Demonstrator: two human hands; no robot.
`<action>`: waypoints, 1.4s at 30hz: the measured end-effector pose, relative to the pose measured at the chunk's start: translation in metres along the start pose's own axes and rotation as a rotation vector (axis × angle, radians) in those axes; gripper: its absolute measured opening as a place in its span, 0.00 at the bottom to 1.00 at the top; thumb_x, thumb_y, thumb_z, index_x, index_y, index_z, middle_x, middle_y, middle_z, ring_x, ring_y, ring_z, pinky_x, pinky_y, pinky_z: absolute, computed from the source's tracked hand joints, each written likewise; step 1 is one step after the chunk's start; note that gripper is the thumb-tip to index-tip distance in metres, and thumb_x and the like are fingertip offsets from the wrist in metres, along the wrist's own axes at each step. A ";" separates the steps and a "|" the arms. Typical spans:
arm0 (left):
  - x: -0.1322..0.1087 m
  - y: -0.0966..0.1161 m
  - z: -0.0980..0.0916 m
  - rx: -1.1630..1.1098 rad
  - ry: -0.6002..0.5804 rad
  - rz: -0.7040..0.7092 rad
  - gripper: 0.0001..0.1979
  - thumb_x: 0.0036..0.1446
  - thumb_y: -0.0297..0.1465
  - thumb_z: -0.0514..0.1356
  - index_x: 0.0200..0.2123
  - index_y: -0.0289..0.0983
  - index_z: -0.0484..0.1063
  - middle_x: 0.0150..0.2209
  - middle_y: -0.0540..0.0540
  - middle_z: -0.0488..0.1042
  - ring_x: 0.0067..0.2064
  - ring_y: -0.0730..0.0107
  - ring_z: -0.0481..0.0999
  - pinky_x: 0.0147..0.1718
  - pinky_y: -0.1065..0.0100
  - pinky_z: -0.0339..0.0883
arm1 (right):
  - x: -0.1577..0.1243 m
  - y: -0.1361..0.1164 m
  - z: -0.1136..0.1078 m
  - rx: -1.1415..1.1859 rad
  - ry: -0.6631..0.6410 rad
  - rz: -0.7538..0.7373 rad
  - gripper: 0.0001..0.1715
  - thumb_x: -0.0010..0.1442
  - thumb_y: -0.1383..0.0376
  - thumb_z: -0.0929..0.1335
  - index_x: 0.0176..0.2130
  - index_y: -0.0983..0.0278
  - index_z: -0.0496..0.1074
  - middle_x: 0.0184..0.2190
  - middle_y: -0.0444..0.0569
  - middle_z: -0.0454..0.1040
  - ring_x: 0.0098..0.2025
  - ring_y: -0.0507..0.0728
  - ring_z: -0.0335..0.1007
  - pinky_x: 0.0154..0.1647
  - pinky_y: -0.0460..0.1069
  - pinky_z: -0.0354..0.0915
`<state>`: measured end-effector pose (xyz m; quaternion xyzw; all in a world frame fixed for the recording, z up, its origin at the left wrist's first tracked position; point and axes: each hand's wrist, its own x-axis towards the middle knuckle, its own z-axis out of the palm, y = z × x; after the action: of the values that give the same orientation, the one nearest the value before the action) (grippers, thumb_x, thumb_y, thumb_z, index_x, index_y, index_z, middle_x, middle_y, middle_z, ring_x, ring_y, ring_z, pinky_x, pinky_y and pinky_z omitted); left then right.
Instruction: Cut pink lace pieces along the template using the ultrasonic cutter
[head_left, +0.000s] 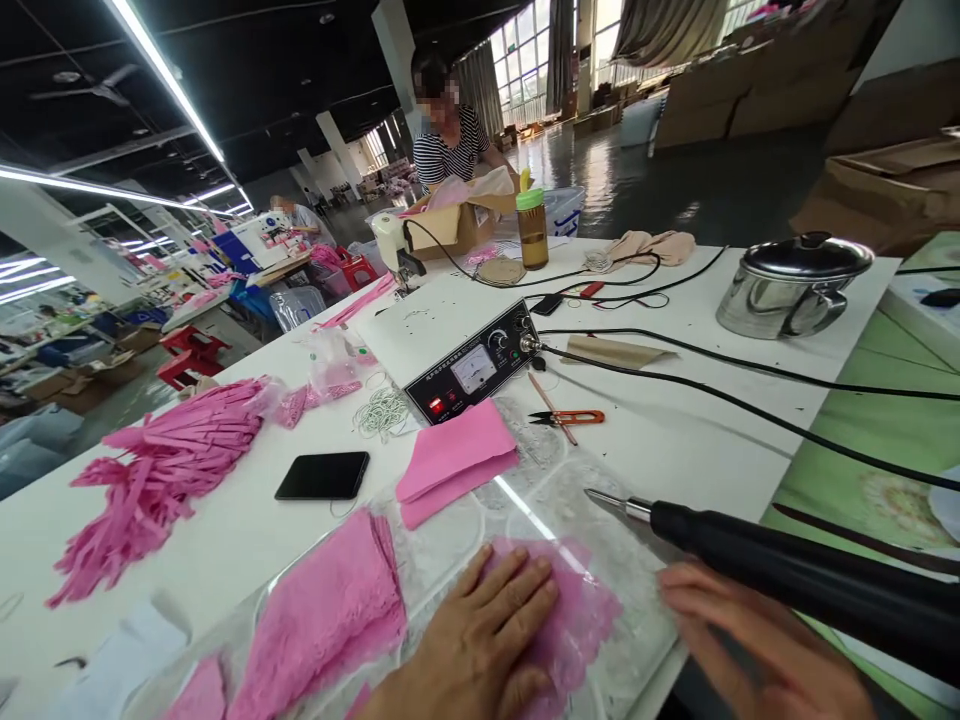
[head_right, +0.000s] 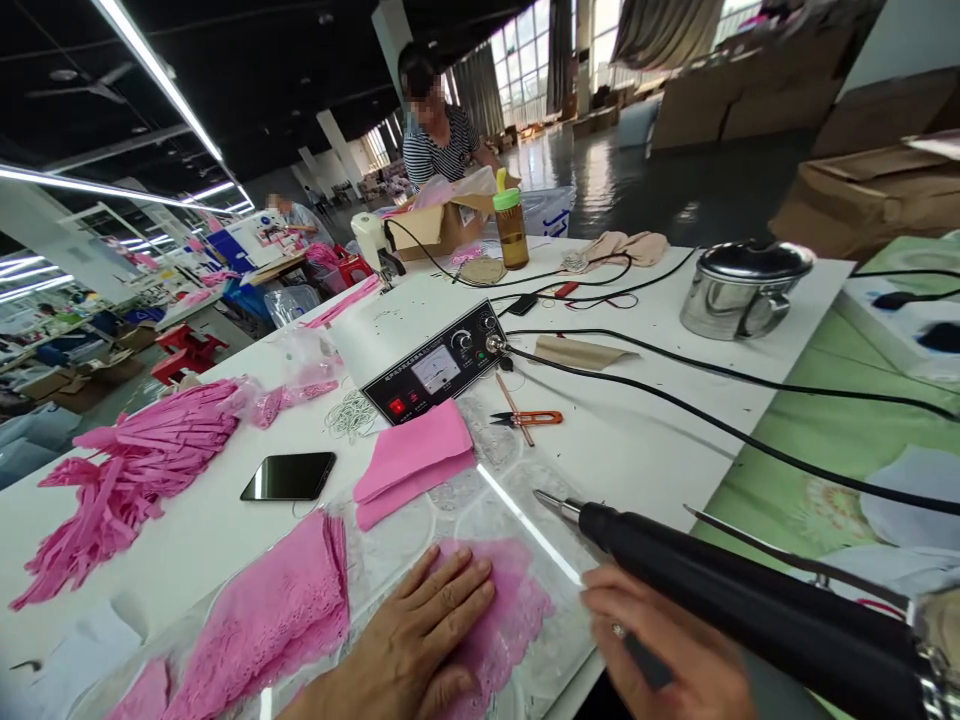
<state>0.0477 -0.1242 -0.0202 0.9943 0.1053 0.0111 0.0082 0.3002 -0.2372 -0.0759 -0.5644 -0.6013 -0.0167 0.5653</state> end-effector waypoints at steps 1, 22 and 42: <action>0.000 -0.001 0.001 0.008 0.007 0.009 0.30 0.69 0.42 0.49 0.68 0.33 0.48 0.66 0.45 0.55 0.69 0.59 0.51 0.67 0.54 0.45 | 0.001 -0.004 0.002 -0.022 -0.049 -0.131 0.09 0.61 0.68 0.68 0.41 0.59 0.77 0.36 0.46 0.81 0.37 0.57 0.79 0.41 0.49 0.77; 0.002 -0.008 -0.023 -0.026 -0.007 0.181 0.22 0.70 0.41 0.48 0.60 0.38 0.64 0.63 0.55 0.63 0.68 0.67 0.54 0.68 0.58 0.24 | 0.003 -0.002 -0.006 -0.271 -0.364 -0.413 0.15 0.62 0.65 0.67 0.48 0.61 0.75 0.44 0.46 0.79 0.47 0.58 0.76 0.52 0.48 0.72; 0.010 0.004 -0.024 0.044 0.023 0.167 0.24 0.69 0.44 0.47 0.61 0.38 0.63 0.63 0.52 0.64 0.66 0.66 0.59 0.68 0.56 0.24 | 0.009 -0.012 0.012 0.026 -0.117 -0.257 0.13 0.57 0.78 0.65 0.38 0.65 0.75 0.34 0.51 0.78 0.39 0.57 0.77 0.42 0.50 0.75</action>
<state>0.0582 -0.1261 0.0041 0.9994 0.0225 0.0208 -0.0161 0.2869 -0.2274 -0.0663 -0.4752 -0.7009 -0.0483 0.5297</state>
